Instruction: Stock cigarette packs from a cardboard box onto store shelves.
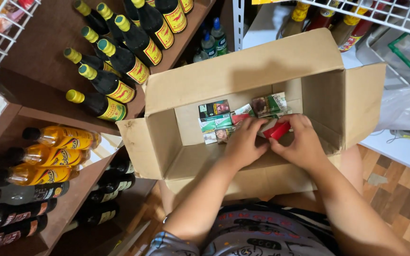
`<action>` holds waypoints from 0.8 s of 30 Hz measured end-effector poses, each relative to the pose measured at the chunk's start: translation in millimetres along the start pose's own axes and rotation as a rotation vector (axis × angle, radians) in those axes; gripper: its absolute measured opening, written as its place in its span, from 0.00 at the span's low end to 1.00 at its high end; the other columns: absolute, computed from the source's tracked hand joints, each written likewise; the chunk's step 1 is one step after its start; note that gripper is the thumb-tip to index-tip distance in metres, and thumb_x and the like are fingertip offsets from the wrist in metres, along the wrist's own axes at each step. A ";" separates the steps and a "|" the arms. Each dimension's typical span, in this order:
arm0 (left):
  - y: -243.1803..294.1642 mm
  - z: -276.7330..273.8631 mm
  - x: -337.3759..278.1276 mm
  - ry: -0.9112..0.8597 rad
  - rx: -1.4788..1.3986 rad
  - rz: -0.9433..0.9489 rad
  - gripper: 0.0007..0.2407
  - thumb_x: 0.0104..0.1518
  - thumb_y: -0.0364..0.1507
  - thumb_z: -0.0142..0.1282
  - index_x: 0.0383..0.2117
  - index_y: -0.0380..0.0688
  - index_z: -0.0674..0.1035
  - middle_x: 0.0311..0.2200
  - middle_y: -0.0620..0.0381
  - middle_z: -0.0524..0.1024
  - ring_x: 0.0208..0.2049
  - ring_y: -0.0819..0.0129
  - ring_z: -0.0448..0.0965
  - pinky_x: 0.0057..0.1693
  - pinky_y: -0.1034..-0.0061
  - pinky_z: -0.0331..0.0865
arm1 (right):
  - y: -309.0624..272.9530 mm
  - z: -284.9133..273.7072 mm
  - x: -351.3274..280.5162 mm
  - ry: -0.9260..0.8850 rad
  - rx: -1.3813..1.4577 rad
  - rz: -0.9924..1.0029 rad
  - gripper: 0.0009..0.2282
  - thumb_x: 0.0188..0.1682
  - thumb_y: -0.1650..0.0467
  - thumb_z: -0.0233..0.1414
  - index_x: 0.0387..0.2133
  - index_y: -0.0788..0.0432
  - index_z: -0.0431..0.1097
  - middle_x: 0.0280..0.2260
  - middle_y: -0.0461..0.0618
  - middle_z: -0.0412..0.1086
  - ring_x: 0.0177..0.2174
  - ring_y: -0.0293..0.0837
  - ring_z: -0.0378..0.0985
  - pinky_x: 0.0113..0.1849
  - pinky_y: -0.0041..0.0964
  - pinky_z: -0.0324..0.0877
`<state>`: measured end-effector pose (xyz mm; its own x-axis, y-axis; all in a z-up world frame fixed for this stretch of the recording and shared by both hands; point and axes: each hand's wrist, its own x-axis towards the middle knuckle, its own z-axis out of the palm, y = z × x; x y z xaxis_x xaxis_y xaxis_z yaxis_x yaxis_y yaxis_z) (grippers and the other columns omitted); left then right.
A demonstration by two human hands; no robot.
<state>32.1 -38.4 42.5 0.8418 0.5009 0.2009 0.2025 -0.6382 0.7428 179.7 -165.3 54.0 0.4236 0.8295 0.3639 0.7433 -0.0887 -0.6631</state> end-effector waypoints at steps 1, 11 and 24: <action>-3.4 6.4 0.5 0.000 -0.001 0.002 0.25 0.44 0.28 0.67 0.52 0.45 0.73 0.49 0.45 0.72 0.50 0.44 0.75 0.52 0.57 0.72 | -0.2 -0.9 -0.4 0.001 -0.002 0.000 0.21 0.34 0.70 0.65 0.41 0.64 0.69 0.40 0.62 0.71 0.43 0.63 0.73 0.47 0.50 0.69; -66.2 78.5 14.9 0.092 -0.910 -0.226 0.16 0.63 0.30 0.63 0.54 0.43 0.74 0.41 0.55 0.79 0.39 0.73 0.78 0.46 0.77 0.74 | 23.5 8.8 -5.4 -0.069 0.266 0.257 0.42 0.38 0.69 0.65 0.68 0.60 0.50 0.45 0.56 0.73 0.43 0.47 0.77 0.45 0.40 0.71; -46.0 71.4 35.4 0.108 -1.374 -0.879 0.16 0.58 0.35 0.62 0.51 0.57 0.73 0.27 0.58 0.77 0.16 0.74 0.73 0.21 0.81 0.64 | 27.1 0.3 -2.7 -0.232 0.728 0.352 0.31 0.43 0.79 0.59 0.63 0.58 0.60 0.44 0.48 0.73 0.42 0.39 0.78 0.45 0.34 0.74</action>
<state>88.3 -33.1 -30.2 0.6661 0.4816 -0.5696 -0.0483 0.7899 0.6113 198.5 -169.8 34.9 0.3922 0.9192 -0.0342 0.0338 -0.0516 -0.9981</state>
